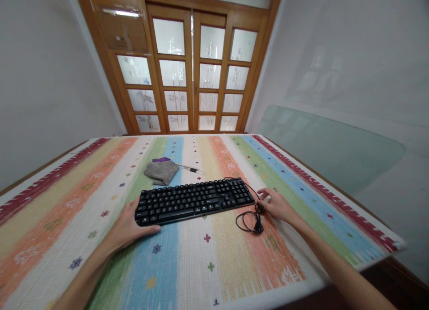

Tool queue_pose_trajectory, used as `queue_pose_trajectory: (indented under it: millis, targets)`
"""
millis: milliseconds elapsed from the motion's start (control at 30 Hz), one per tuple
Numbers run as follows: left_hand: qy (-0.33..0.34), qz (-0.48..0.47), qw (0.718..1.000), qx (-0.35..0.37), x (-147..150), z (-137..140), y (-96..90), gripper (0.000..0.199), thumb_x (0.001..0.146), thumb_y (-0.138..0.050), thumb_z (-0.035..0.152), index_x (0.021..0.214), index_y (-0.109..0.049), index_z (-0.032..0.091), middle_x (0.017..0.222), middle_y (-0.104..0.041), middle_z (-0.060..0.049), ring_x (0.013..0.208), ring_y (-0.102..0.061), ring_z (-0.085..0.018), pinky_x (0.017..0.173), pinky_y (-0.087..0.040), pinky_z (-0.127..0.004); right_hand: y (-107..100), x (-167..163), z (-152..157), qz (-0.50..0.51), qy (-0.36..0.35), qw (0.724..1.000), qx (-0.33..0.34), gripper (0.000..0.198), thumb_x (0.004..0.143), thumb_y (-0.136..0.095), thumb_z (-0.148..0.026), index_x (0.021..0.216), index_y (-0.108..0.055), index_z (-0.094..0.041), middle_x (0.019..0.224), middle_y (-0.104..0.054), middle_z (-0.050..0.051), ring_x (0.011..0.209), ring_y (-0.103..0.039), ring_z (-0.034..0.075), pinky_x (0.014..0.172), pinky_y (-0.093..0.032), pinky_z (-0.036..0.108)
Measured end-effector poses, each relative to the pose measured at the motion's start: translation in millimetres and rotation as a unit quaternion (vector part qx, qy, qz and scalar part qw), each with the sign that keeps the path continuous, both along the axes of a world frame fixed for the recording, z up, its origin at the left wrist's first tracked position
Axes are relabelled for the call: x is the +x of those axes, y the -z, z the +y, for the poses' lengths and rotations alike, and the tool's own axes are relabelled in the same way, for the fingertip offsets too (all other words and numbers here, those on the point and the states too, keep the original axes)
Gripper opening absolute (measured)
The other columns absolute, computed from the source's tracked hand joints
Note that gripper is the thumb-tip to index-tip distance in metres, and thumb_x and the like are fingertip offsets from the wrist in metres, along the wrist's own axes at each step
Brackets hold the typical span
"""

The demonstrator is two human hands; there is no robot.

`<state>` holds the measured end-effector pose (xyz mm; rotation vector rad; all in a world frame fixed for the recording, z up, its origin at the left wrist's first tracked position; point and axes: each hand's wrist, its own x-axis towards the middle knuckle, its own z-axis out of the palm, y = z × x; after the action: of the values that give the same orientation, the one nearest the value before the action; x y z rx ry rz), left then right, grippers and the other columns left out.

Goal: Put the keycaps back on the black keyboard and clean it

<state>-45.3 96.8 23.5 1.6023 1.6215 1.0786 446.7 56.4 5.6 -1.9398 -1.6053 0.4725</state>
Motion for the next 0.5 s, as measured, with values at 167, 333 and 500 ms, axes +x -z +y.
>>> queue_pose_trajectory:
  millis: [167, 333, 500]
  targets:
    - [0.011, 0.014, 1.000, 0.016, 6.6, -3.8, 7.5, 0.083, 0.025, -0.098, 0.040, 0.101, -0.072, 0.021, 0.110, -0.068, -0.012, 0.122, -0.055, -0.046, 0.115, -0.035, -0.054, 0.6, 10.9, 9.0, -0.008, 0.034, 0.999, 0.003, 0.016, 0.071, -0.065, -0.017, 0.086, -0.070, -0.021, 0.078, -0.074, 0.000, 0.048, -0.063, 0.015, 0.050, -0.047, 0.025]
    - [0.006, 0.023, 0.999, 0.029, 10.1, -4.8, 10.2, 0.083, 0.027, -0.098, 0.042, 0.103, -0.071, 0.023, 0.110, -0.068, -0.010, 0.124, -0.054, -0.045, 0.115, -0.036, -0.053, -7.9, 33.5, 27.9, -0.080, 0.083, 0.993, 0.029, 0.020, 0.064, -0.063, -0.007, 0.075, -0.070, -0.022, 0.077, -0.074, 0.003, 0.078, -0.070, 0.024, 0.070, -0.050, 0.029]
    - [0.009, 0.036, 0.998, 0.051, 13.6, -8.6, 13.0, 0.080, 0.033, -0.097, 0.047, 0.106, -0.071, 0.024, 0.116, -0.068, -0.010, 0.126, -0.052, -0.043, 0.114, -0.037, -0.051, -10.9, 40.9, 39.1, -0.145, 0.124, 0.980, 0.047, 0.013, 0.073, -0.061, -0.011, 0.074, -0.070, -0.020, 0.085, -0.074, 0.011, 0.084, -0.068, 0.031, 0.077, -0.050, 0.038]
